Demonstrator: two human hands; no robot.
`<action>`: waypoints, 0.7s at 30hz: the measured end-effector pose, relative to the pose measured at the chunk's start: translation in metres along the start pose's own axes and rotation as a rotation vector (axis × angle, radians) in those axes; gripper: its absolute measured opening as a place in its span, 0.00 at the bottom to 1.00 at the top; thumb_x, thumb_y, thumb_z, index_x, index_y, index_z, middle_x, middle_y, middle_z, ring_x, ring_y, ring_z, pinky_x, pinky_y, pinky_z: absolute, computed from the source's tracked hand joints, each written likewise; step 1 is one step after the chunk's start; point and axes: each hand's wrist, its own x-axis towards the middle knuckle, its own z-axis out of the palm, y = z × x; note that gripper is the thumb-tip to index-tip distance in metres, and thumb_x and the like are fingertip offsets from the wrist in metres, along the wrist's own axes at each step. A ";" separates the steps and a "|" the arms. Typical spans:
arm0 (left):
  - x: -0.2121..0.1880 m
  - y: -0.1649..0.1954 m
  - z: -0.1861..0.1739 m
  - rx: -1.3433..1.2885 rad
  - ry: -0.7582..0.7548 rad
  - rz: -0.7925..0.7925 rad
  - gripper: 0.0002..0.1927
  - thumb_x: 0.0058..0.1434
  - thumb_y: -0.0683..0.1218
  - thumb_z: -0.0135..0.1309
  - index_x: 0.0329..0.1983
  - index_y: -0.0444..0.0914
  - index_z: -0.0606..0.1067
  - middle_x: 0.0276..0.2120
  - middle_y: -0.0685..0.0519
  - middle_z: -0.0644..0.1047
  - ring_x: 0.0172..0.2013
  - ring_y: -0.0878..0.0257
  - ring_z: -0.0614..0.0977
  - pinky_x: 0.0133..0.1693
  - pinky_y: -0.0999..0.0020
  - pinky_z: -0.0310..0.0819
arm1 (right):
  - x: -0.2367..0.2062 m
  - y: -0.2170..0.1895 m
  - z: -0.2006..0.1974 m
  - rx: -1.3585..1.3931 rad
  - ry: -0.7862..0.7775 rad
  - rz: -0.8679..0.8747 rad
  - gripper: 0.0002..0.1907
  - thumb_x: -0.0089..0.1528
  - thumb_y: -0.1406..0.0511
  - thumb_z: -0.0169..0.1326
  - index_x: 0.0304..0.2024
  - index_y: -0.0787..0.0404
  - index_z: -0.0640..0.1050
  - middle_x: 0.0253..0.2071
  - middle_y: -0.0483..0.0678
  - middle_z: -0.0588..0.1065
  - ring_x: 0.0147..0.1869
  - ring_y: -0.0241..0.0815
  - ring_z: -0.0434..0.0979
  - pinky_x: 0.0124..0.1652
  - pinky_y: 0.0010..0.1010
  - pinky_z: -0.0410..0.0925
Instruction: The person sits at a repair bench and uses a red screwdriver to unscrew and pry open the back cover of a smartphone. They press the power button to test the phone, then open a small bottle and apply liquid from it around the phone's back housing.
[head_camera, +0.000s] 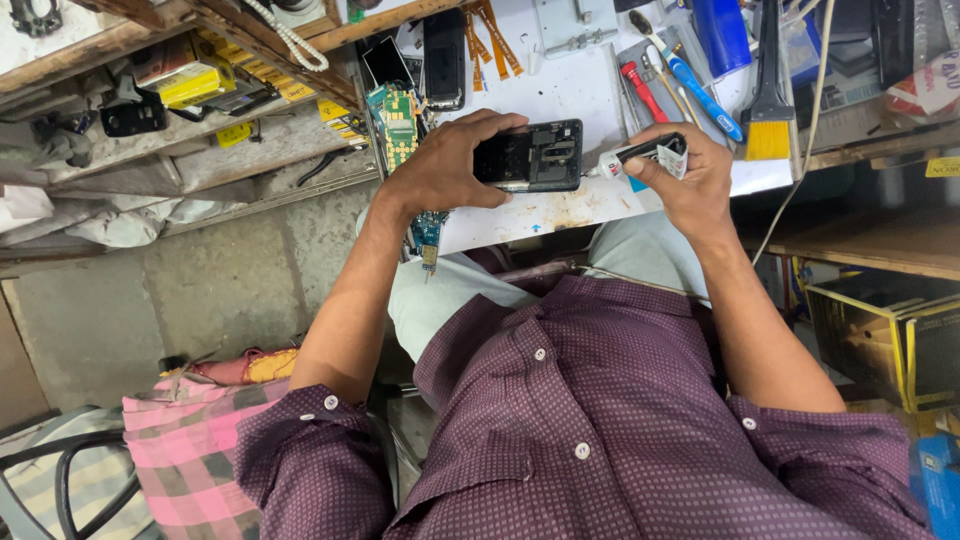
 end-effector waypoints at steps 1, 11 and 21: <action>0.000 0.000 0.000 -0.003 -0.002 -0.010 0.47 0.39 0.48 0.70 0.67 0.41 0.70 0.60 0.49 0.76 0.59 0.53 0.78 0.63 0.62 0.68 | 0.000 0.000 0.000 0.003 -0.001 0.001 0.12 0.65 0.73 0.65 0.50 0.68 0.79 0.45 0.47 0.80 0.47 0.32 0.79 0.48 0.22 0.73; -0.003 0.003 0.000 -0.006 0.001 0.012 0.46 0.41 0.48 0.70 0.67 0.41 0.70 0.59 0.49 0.76 0.59 0.53 0.78 0.63 0.62 0.69 | -0.003 0.000 -0.004 -0.102 0.024 -0.019 0.12 0.65 0.72 0.66 0.51 0.67 0.79 0.45 0.46 0.80 0.48 0.31 0.78 0.50 0.22 0.71; -0.008 0.002 0.003 -0.008 -0.014 0.028 0.45 0.41 0.47 0.70 0.68 0.41 0.70 0.60 0.48 0.75 0.61 0.51 0.76 0.63 0.62 0.67 | -0.008 -0.002 -0.010 -0.127 0.171 -0.045 0.20 0.68 0.71 0.64 0.61 0.65 0.76 0.43 0.41 0.76 0.45 0.28 0.72 0.47 0.21 0.68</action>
